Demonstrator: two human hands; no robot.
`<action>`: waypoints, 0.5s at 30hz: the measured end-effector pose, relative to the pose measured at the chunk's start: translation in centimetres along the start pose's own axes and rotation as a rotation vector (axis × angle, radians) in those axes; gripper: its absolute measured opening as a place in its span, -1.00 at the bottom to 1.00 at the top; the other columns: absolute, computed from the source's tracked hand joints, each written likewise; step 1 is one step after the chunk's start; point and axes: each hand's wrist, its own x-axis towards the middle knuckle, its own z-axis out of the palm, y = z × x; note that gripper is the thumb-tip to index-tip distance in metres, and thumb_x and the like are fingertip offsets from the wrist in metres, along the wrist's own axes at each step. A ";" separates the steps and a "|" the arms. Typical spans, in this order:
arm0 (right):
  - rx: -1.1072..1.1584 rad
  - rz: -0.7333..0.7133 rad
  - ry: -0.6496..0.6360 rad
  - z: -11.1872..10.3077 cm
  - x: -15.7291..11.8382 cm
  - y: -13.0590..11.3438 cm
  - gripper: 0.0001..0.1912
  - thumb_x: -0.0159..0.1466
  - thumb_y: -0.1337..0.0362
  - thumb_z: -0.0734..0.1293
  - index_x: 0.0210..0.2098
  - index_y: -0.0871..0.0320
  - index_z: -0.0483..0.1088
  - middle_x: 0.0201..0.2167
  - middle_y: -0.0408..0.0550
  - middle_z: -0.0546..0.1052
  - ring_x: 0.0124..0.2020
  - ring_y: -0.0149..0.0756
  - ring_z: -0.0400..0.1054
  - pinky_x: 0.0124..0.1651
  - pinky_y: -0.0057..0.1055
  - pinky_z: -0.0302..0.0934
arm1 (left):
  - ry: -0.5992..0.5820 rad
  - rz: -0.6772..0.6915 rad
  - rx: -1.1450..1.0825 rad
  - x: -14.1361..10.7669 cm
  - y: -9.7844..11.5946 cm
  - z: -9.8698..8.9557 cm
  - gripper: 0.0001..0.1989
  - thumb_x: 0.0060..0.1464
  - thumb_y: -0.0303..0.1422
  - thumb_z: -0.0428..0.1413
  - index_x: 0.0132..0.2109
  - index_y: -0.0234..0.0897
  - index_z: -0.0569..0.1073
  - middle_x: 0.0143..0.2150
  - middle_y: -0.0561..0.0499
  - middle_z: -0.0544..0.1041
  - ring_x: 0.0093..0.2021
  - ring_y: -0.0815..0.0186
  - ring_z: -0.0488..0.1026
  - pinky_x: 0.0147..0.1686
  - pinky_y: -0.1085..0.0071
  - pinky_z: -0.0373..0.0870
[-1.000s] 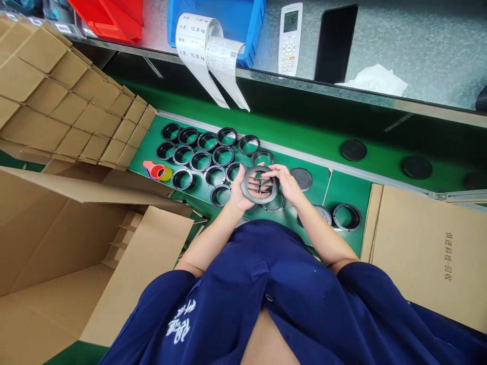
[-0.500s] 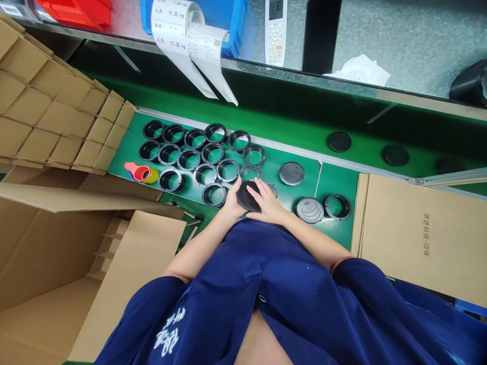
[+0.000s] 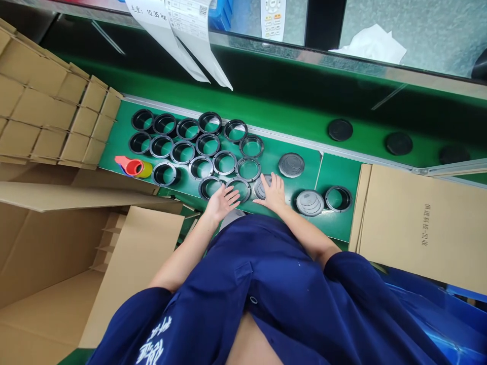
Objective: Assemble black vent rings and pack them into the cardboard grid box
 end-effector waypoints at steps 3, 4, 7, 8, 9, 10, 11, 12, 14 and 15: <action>-0.026 0.003 -0.069 -0.1 0.0 -0.3 0.21 0.19 -0.25 0.46 0.56 0.19 -0.11 0.54 0.41 -0.16 0.50 0.40 -0.19 0.47 0.25 -0.37 | 0.028 0.004 -0.012 -0.5 -0.3 -1.3 -0.57 0.34 -0.07 0.05 0.12 -0.31 0.49 0.25 -0.32 0.49 0.23 0.08 0.48 0.21 0.14 0.46; -0.025 0.002 -0.099 -0.5 -0.1 -0.4 0.19 0.21 -0.24 0.45 0.56 0.19 -0.12 0.55 0.39 -0.20 0.51 0.40 -0.23 0.47 0.27 -0.38 | 0.039 0.000 -0.016 -0.5 -0.4 -1.5 -0.58 0.34 -0.10 0.04 0.11 -0.32 0.49 0.24 -0.32 0.50 0.22 0.09 0.49 0.21 0.16 0.46; 0.018 -0.027 -0.106 -2.0 0.0 -1.0 0.05 0.35 -0.21 0.31 0.56 0.25 -0.13 0.56 0.34 -0.29 0.56 0.31 -0.37 0.49 0.28 -0.44 | 0.073 -0.016 -0.034 -0.7 -0.9 -2.0 -0.62 0.36 -0.15 0.03 0.11 -0.34 0.50 0.20 -0.31 0.53 0.19 0.10 0.52 0.19 0.18 0.49; 0.045 -0.044 -0.059 -2.6 0.1 -1.3 -0.01 0.40 -0.19 0.24 0.56 0.27 -0.15 0.57 0.30 -0.30 0.57 0.25 -0.43 0.50 0.26 -0.46 | 0.082 -0.015 -0.041 -0.7 -1.0 -2.2 -0.63 0.36 -0.17 0.03 0.11 -0.33 0.50 0.18 -0.31 0.55 0.18 0.10 0.53 0.17 0.19 0.50; 0.074 -0.055 0.004 -3.0 0.2 -1.6 -0.06 0.44 -0.17 0.18 0.56 0.28 -0.17 0.57 0.26 -0.31 0.57 0.20 -0.47 0.51 0.23 -0.49 | 0.095 -0.007 -0.045 -0.7 -1.1 -2.4 -0.64 0.36 -0.18 0.03 0.11 -0.32 0.50 0.15 -0.30 0.56 0.16 0.10 0.54 0.16 0.20 0.51; 0.100 -0.056 0.066 -3.2 0.4 -1.9 -0.10 0.46 -0.14 0.12 0.56 0.29 -0.19 0.57 0.23 -0.31 0.58 0.15 -0.49 0.52 0.21 -0.51 | 0.119 0.002 -0.042 -0.7 -1.3 -2.7 -0.66 0.35 -0.21 0.04 0.10 -0.32 0.50 0.12 -0.29 0.58 0.14 0.11 0.55 0.14 0.20 0.52; 0.122 -0.058 0.103 -3.2 0.5 -2.1 -0.12 0.48 -0.12 0.09 0.56 0.30 -0.19 0.57 0.22 -0.29 0.58 0.12 -0.49 0.53 0.19 -0.52 | 0.152 0.012 -0.025 -0.7 -1.4 -2.9 -0.68 0.35 -0.23 0.04 0.09 -0.32 0.50 0.09 -0.28 0.59 0.13 0.12 0.56 0.13 0.21 0.53; 0.139 -0.062 0.105 -2.9 0.6 -2.3 -0.14 0.49 -0.09 0.09 0.56 0.32 -0.17 0.57 0.23 -0.25 0.58 0.10 -0.46 0.54 0.18 -0.52 | 0.186 0.028 0.020 -0.6 -1.6 -3.0 -0.71 0.33 -0.26 0.05 0.06 -0.33 0.50 0.06 -0.29 0.60 0.13 0.11 0.56 0.14 0.20 0.53; 0.172 -0.057 0.036 -2.0 0.7 -2.3 -0.19 0.49 -0.03 0.10 0.53 0.38 -0.09 0.56 0.28 -0.16 0.58 0.08 -0.36 0.54 0.17 -0.50 | 0.227 0.088 0.157 0.0 -2.0 -2.8 -0.76 0.28 -0.33 0.09 0.02 -0.30 0.51 0.06 -0.28 0.59 0.22 0.05 0.50 0.21 0.10 0.47; 0.191 -0.060 -0.003 -1.6 0.8 -2.1 -0.21 0.50 0.00 0.11 0.52 0.41 -0.05 0.55 0.30 -0.13 0.58 0.07 -0.31 0.54 0.16 -0.48 | 0.223 0.126 0.224 0.5 -2.3 -2.3 -0.78 0.24 -0.35 0.12 0.00 -0.26 0.52 0.09 -0.27 0.58 0.30 0.00 0.42 0.26 0.04 0.42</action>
